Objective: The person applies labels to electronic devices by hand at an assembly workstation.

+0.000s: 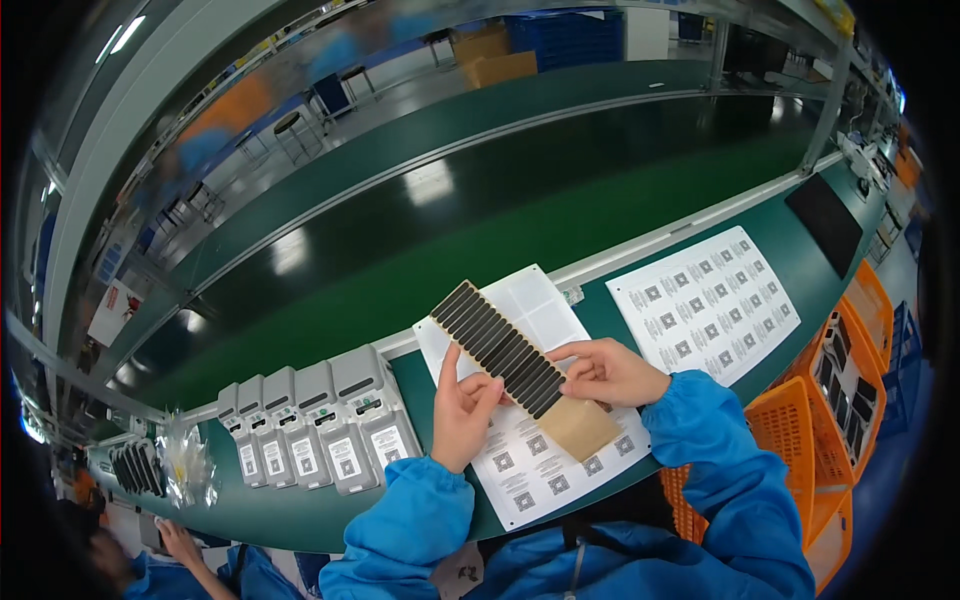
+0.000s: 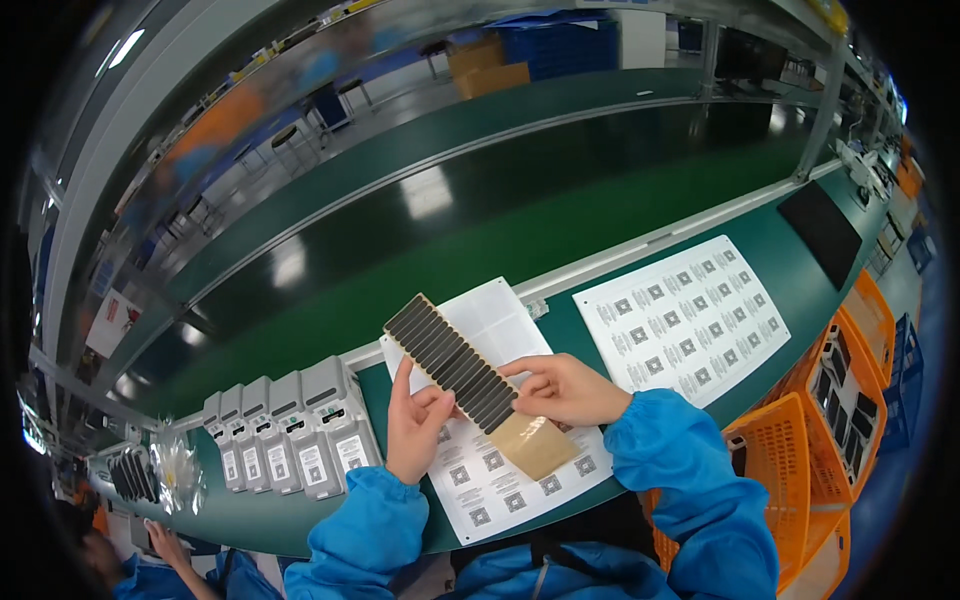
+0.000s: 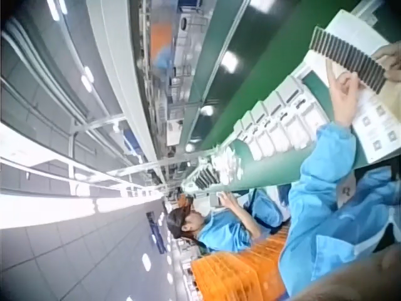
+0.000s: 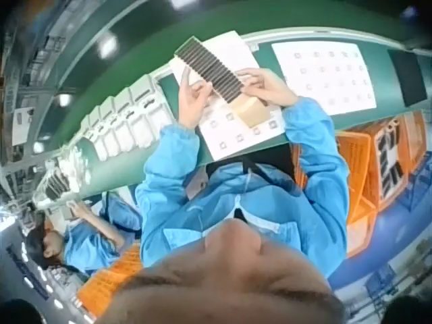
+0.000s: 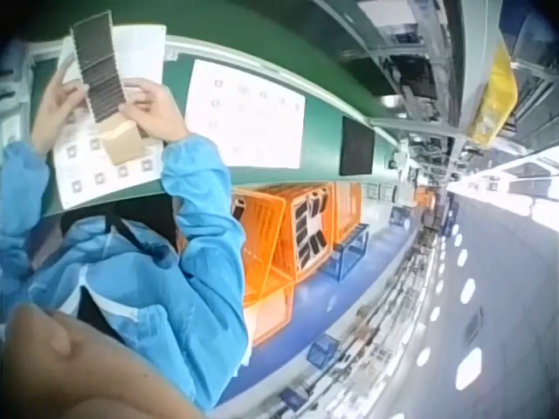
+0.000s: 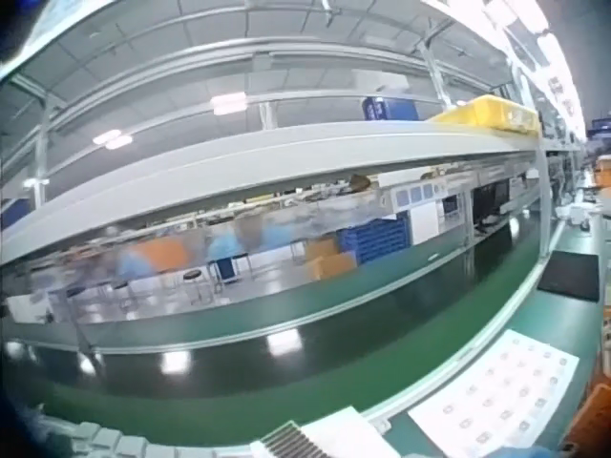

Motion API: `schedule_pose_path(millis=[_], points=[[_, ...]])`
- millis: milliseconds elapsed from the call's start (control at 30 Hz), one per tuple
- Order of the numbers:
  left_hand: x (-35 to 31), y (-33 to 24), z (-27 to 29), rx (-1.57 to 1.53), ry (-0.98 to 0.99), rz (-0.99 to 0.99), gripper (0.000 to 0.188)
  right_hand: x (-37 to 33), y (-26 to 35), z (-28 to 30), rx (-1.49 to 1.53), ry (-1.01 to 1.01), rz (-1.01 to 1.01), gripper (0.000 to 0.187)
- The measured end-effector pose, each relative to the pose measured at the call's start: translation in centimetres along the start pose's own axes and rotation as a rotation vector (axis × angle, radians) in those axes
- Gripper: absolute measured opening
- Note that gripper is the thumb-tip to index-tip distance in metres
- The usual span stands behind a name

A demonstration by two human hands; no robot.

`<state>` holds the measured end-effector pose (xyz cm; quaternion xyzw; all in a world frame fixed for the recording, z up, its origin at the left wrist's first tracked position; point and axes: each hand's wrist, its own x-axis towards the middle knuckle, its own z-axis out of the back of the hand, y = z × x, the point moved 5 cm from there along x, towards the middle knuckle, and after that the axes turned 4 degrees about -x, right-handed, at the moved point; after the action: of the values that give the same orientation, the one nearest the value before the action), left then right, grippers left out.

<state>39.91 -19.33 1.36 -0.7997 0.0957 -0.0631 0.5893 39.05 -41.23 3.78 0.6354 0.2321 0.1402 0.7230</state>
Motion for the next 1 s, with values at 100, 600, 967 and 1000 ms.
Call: schedule_pose_path(millis=[100,600,967,1000], points=[[-0.1,0.4,0.1,0.004,-0.029,-0.026,0.082,0.2,-1.0,0.7,0.017,-0.058,0.086,0.041],[-1.1,0.5,-0.5,0.102,0.003,-0.037,0.068,-3.1,3.3,2.1,-0.605,-0.315,0.399,0.034],[-1.4,-0.4,-1.3,0.235,0.156,-0.086,0.067,-12.1,6.2,14.2,-1.179,-0.937,0.212,0.046],[-1.4,-0.3,-1.2,0.231,0.155,-0.078,0.066,-13.3,6.3,16.3,-1.198,-1.027,0.245,0.043]])
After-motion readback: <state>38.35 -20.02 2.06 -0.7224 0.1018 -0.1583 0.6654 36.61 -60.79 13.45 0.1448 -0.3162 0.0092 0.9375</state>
